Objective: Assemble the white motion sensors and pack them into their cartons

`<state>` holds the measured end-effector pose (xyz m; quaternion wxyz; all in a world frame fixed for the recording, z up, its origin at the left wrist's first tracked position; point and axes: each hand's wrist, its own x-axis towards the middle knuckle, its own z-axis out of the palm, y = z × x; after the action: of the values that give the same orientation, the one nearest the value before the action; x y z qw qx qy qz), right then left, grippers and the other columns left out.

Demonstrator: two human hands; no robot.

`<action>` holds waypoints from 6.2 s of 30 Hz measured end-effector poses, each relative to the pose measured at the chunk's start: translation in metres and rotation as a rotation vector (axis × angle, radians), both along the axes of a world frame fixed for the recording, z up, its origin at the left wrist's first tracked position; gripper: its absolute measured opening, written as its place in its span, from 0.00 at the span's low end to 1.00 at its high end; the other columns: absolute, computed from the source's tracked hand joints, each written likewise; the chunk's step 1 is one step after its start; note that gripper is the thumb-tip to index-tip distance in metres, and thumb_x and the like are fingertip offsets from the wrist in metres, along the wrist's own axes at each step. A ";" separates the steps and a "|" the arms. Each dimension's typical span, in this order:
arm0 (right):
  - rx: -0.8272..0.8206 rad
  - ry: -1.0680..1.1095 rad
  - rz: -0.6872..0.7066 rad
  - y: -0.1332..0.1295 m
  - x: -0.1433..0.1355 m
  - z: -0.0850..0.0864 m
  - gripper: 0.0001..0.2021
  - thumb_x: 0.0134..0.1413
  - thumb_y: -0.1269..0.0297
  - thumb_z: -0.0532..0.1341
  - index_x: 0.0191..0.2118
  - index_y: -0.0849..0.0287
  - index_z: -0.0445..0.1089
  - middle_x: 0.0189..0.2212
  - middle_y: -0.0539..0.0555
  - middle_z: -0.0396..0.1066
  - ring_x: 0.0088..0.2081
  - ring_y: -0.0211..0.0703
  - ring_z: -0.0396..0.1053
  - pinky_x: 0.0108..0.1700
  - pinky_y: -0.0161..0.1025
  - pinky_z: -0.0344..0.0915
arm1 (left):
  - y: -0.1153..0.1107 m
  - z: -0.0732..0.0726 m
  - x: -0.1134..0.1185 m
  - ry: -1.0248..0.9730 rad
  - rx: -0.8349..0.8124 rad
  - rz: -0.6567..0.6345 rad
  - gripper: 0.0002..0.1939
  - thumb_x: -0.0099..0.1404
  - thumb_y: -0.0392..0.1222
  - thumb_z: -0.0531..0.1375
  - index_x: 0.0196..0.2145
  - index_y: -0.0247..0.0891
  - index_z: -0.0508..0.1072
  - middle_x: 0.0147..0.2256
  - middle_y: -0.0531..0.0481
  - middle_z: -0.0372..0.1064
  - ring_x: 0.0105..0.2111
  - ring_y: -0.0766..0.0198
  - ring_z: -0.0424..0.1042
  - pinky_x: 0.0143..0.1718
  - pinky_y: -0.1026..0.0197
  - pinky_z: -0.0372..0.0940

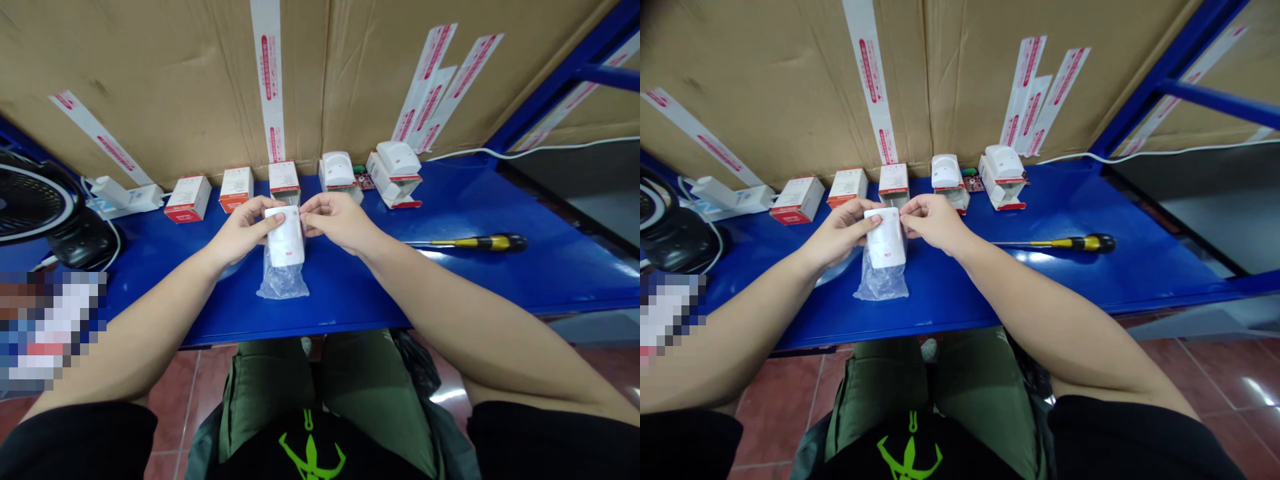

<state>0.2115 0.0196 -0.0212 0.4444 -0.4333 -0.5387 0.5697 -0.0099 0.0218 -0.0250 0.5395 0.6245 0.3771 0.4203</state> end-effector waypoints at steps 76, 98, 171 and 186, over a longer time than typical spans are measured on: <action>0.406 -0.023 -0.084 0.045 0.009 -0.040 0.23 0.59 0.50 0.73 0.50 0.48 0.62 0.47 0.52 0.75 0.38 0.46 0.81 0.44 0.55 0.86 | 0.043 -0.017 -0.018 1.104 0.901 0.061 0.21 0.76 0.37 0.56 0.62 0.31 0.76 0.67 0.31 0.74 0.76 0.39 0.64 0.77 0.30 0.62; 0.986 -1.226 0.145 0.046 -0.002 0.003 0.17 0.63 0.68 0.64 0.56 0.63 0.78 0.62 0.70 0.72 0.64 0.68 0.66 0.66 0.61 0.64 | 0.043 -0.010 -0.018 1.036 0.852 0.020 0.12 0.67 0.24 0.56 0.42 0.38 0.73 0.59 0.33 0.79 0.71 0.44 0.72 0.76 0.34 0.66; 0.915 -1.139 0.012 0.079 -0.017 -0.019 0.19 0.73 0.74 0.50 0.54 0.60 0.78 0.51 0.65 0.79 0.53 0.58 0.72 0.56 0.50 0.69 | 0.047 -0.025 -0.018 1.058 0.845 0.055 0.28 0.73 0.27 0.52 0.68 0.31 0.71 0.74 0.32 0.66 0.75 0.46 0.67 0.76 0.37 0.67; 0.887 -1.114 -0.043 0.077 -0.030 -0.018 0.17 0.72 0.72 0.56 0.50 0.65 0.83 0.51 0.67 0.78 0.54 0.59 0.71 0.60 0.54 0.68 | 0.044 -0.019 -0.016 1.130 0.803 0.048 0.27 0.71 0.25 0.53 0.65 0.27 0.76 0.74 0.31 0.64 0.74 0.43 0.69 0.77 0.38 0.66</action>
<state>0.1815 0.0970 -0.0393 0.2484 -0.4489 -0.8582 -0.0182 -0.0260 0.0660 -0.0437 -0.0222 0.8905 0.4291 0.1495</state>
